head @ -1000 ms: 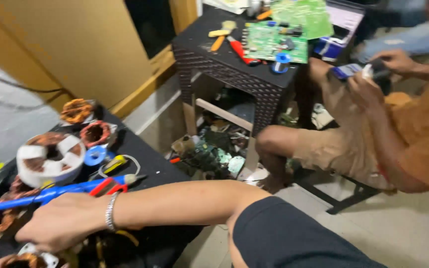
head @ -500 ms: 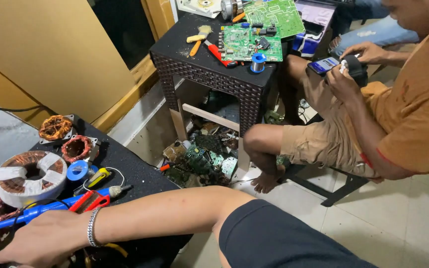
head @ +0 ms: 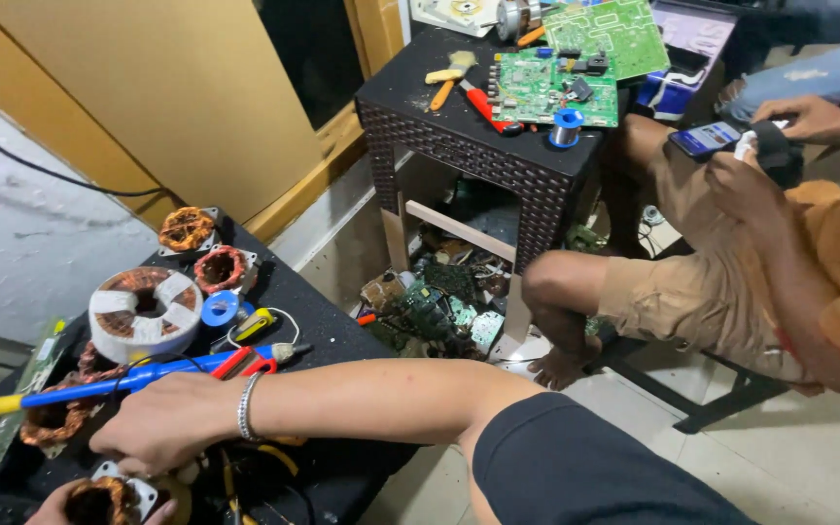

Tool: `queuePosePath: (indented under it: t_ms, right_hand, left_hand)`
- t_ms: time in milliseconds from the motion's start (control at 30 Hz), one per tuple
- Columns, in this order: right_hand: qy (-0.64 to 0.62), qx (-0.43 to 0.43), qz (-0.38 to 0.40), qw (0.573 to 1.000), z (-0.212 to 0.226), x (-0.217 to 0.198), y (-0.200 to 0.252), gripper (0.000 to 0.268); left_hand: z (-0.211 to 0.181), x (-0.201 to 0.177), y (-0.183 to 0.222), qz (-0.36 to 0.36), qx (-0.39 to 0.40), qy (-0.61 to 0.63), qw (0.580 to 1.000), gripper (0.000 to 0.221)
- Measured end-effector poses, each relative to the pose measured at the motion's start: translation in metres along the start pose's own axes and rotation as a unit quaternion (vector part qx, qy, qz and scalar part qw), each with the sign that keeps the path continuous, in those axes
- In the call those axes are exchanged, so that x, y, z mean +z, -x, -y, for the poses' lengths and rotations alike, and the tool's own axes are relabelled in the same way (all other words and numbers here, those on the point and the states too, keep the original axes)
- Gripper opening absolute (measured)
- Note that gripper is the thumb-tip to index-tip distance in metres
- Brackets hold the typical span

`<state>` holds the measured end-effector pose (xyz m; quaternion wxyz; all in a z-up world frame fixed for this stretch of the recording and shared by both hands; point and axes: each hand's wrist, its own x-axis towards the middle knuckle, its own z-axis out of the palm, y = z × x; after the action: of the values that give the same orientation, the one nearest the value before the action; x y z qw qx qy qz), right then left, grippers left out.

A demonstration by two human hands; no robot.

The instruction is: Soldering copper wires onto a motor stator and checking electrical connections.

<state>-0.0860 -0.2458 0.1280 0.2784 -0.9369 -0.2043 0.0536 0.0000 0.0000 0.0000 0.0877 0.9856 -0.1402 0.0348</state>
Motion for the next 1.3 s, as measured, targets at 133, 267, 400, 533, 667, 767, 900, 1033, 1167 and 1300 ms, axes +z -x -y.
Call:
queuePosePath:
  t_ms: [133, 267, 400, 533, 667, 767, 900, 1033, 1167, 1300]
  right_hand:
    - [0.023, 0.026, -0.007, 0.999, 0.007, -0.003, 0.005, 0.022]
    - [0.036, 0.012, 0.012, 0.999, 0.013, -0.007, 0.008, 0.023]
    - [0.041, 0.021, -0.015, 0.999, 0.013, 0.0, 0.003, 0.021]
    - [0.014, 0.009, -0.007, 1.0, 0.002, 0.003, -0.003, 0.019]
    - [0.033, -0.003, -0.048, 0.998, -0.004, 0.016, -0.007, 0.021]
    - [0.006, -0.027, -0.028, 0.999, -0.008, 0.016, -0.01, 0.022]
    - [0.015, -0.018, -0.038, 0.999, -0.009, 0.016, -0.009, 0.02]
    - [0.025, 0.0, -0.038, 0.999, -0.005, 0.012, -0.006, 0.022]
    - [0.04, -0.007, -0.036, 0.999, 0.001, 0.006, 0.0, 0.025]
    - [0.041, 0.027, -0.021, 0.999, 0.007, -0.001, 0.006, 0.026]
  left_hand:
    - [-0.029, -0.026, 0.013, 0.026, -0.041, -0.095, 0.994, 0.097]
    - [-0.041, -0.049, 0.027, 0.022, -0.021, -0.126, 0.992, 0.102]
    - [-0.047, -0.064, 0.037, 0.035, 0.001, -0.093, 0.995, 0.105]
    - [-0.014, -0.023, 0.025, -0.049, 0.041, -0.21, 0.976, 0.104]
    - [-0.007, -0.014, 0.026, -0.077, 0.071, -0.209, 0.972, 0.104]
    - [-0.006, -0.012, 0.024, -0.059, 0.037, -0.202, 0.977, 0.11]
    - [-0.011, -0.017, 0.029, -0.073, 0.052, -0.198, 0.976, 0.108]
    - [-0.004, -0.011, 0.026, -0.09, 0.069, -0.228, 0.967, 0.104]
    - [-0.053, -0.068, 0.05, -0.037, 0.056, -0.127, 0.99, 0.101]
    - [-0.081, -0.101, 0.072, -0.021, 0.085, 0.066, 0.994, 0.089]
